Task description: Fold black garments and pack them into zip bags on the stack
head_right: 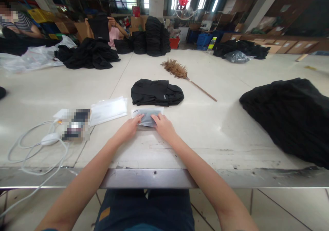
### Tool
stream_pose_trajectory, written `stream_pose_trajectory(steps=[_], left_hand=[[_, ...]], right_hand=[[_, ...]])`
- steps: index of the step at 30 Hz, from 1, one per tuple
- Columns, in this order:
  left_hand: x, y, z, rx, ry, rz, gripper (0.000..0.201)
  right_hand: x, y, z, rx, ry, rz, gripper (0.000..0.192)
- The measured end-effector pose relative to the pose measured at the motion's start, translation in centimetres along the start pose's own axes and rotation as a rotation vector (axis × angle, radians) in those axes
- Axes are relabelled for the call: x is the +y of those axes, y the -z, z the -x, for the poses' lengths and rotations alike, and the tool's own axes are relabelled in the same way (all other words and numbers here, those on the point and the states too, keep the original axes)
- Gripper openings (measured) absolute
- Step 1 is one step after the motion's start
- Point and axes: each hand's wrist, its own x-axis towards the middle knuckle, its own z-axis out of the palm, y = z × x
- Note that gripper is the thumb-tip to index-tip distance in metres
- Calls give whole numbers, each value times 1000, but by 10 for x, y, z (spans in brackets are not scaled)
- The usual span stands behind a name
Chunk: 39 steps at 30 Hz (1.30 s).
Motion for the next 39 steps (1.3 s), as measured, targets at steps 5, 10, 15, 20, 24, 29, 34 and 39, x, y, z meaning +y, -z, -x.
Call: stream_pose_trajectory(steps=[5, 10, 15, 20, 24, 29, 34, 39], left_hand=[[0, -2, 1, -78, 10, -120, 74], [7, -3, 3, -79, -2, -292, 75], [15, -7, 3, -60, -41, -353, 79], [26, -14, 0, -32, -78, -373, 73], [29, -16, -1, -34, -83, -363, 69], [24, -11, 2, -107, -78, -317, 74], [22, -1, 6, -143, -100, -158, 46], [12, 20, 9, -107, -58, 132, 17]], right_hand=[[-12, 5, -14, -70, -116, 84, 40], [-12, 3, -10, -8, -149, 106, 38], [14, 7, 9, -2, -201, 61, 46], [29, 6, 11, -137, -316, -33, 37], [25, 6, 9, -139, -317, -31, 38], [31, 11, 10, -155, -230, -99, 18], [40, 18, 13, -189, -233, -193, 15], [44, 26, 15, -155, -145, -233, 29]])
